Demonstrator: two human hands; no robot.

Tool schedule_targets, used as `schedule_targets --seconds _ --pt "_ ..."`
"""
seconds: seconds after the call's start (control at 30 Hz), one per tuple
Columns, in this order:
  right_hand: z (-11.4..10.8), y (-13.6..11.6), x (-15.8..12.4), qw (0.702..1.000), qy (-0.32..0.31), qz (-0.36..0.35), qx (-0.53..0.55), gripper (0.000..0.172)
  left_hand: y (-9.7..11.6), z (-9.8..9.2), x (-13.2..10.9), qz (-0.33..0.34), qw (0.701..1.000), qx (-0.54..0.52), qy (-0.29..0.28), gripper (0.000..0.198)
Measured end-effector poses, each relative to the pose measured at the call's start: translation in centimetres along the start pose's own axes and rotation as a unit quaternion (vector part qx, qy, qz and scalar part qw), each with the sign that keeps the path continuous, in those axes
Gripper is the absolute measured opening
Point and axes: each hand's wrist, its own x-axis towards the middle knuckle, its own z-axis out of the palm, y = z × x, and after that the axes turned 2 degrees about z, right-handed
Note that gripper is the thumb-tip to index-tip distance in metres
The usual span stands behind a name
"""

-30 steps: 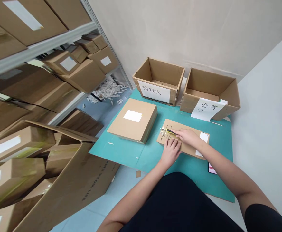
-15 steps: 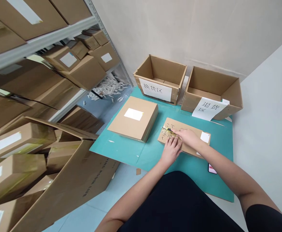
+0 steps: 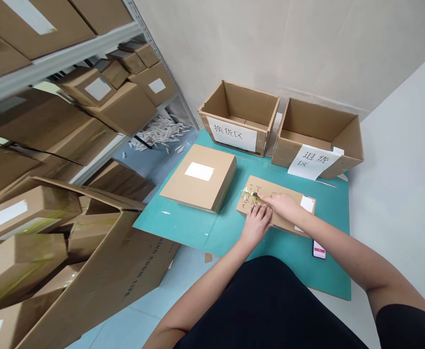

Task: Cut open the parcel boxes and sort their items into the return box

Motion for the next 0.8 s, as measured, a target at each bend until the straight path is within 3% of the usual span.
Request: schedule_targets --seconds 0.3,0.8 --pt "0.0 0.2 0.0 1.0 -0.005 0.012 0.003 0.059 -0.2 0.1 0.0 0.0 1.0 0.001 -0.002 0.056" --pt "4.0 2.7 -1.1 1.0 0.015 -0.004 -0.006 0.058 0.0 -0.1 -0.3 0.005 1.0 0.012 0.0 0.052"
